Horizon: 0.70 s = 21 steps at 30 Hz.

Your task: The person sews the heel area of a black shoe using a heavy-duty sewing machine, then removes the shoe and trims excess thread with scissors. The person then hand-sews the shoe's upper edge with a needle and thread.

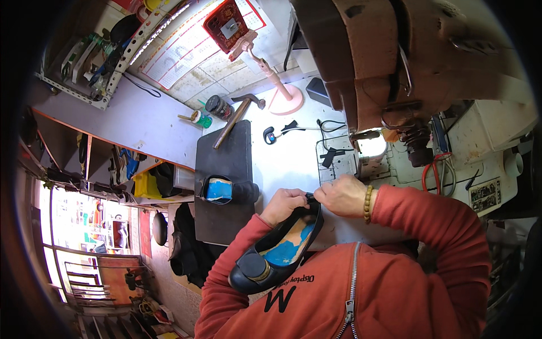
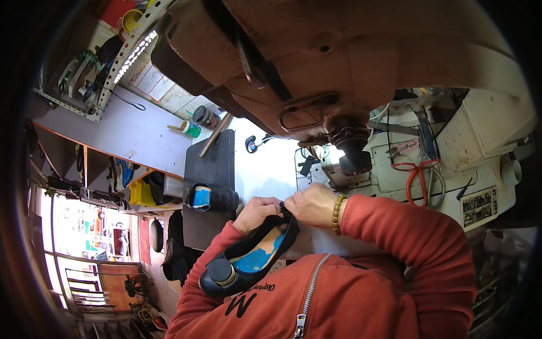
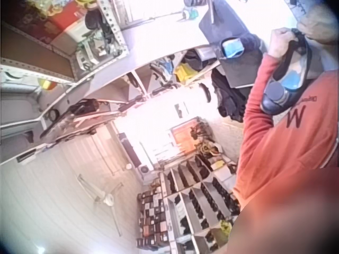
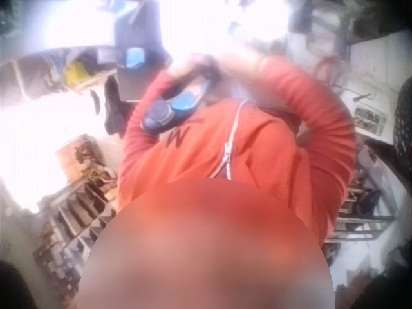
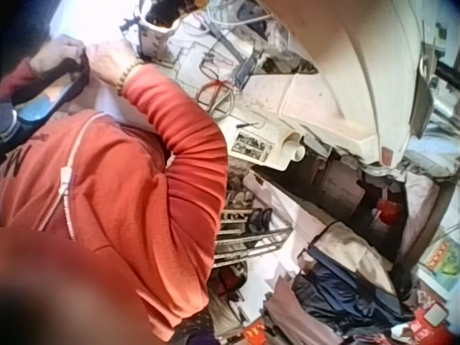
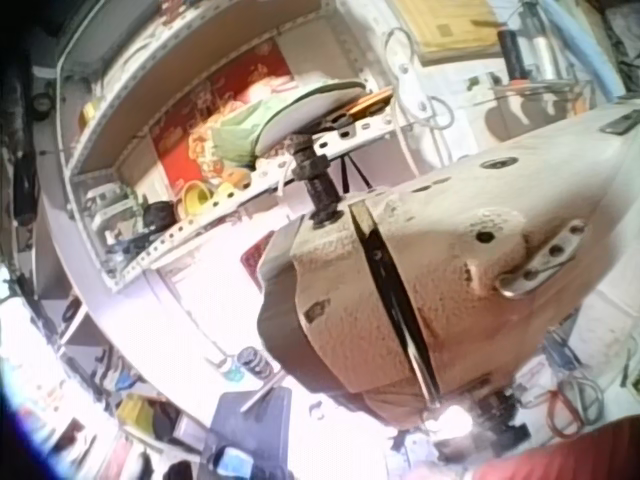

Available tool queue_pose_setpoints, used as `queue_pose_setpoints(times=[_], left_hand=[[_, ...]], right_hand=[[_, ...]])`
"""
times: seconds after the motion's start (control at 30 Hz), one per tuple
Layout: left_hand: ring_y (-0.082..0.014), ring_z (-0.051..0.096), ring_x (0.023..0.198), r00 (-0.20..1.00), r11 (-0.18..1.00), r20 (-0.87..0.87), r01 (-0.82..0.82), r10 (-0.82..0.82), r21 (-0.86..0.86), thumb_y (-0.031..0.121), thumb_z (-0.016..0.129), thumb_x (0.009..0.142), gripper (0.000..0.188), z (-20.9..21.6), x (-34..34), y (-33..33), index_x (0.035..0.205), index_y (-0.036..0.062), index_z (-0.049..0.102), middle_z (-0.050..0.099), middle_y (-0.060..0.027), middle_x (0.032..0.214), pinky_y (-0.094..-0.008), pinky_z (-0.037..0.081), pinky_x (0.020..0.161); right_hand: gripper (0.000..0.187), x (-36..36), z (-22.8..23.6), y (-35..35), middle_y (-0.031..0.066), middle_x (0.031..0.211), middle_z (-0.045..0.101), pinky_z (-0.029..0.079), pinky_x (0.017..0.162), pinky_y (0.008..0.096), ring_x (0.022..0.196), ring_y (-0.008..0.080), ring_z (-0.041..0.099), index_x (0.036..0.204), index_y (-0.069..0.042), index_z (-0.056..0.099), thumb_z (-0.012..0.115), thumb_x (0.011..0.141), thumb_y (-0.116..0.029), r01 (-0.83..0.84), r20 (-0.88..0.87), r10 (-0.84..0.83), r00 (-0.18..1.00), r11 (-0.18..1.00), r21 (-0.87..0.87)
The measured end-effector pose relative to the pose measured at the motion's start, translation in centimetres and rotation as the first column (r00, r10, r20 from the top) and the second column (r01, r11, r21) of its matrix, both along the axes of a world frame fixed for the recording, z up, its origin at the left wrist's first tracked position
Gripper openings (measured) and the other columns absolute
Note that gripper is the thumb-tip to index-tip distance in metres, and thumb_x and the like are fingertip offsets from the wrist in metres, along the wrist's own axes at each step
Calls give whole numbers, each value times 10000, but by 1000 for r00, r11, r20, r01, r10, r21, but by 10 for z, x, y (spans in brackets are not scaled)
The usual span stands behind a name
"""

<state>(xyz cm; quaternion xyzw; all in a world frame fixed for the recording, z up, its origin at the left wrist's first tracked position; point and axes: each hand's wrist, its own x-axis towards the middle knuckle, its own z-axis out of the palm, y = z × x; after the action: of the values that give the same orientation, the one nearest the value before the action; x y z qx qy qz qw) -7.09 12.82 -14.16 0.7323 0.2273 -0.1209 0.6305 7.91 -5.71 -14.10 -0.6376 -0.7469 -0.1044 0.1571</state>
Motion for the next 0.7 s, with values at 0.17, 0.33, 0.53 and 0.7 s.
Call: queue_pose_setpoints(times=[0.17, 0.33, 0.53, 0.7], left_hand=[[-117, 628, 774, 1000, 1000, -3, 0, 0, 2, 131, 573, 855, 203, 0, 1, -2, 884, -44, 670, 684, -61, 807, -242, 488, 746], [-115, 625, 773, 1000, 1000, -13, -8, 8, -14, 125, 581, 854, 194, 3, 2, -5, 876, -48, 665, 676, -58, 800, -243, 488, 741], [-110, 615, 764, 1000, 1000, -10, -6, 6, -12, 121, 582, 854, 193, 3, 1, -5, 873, -53, 666, 668, -50, 788, -240, 486, 736], [-106, 607, 746, 1000, 1000, -9, 17, -17, 26, 113, 582, 855, 192, 2, 1, -4, 886, -57, 666, 668, -53, 784, -239, 486, 731]], right_hand=[[132, -1, 2, 0, 38, 658, 577, 487, 476, 322, 525, 175, 605, 855, -65, 573, 538, 848, -192, -13, 100, 10, 995, 999, 34], [137, -3, 6, 0, 37, 658, 579, 485, 481, 315, 525, 171, 602, 861, -65, 581, 533, 853, -193, -3, 140, 5, 990, 1000, -8], [136, -3, 9, 1, 62, 690, 630, 502, 500, 331, 554, 191, 635, 871, -64, 584, 523, 863, -185, -4, 19, 6, 1000, 994, -108], [109, -6, 11, -2, 79, 692, 643, 512, 512, 354, 572, 217, 653, 858, -70, 572, 528, 857, -170, 39, -24, -43, 999, 990, -135]])
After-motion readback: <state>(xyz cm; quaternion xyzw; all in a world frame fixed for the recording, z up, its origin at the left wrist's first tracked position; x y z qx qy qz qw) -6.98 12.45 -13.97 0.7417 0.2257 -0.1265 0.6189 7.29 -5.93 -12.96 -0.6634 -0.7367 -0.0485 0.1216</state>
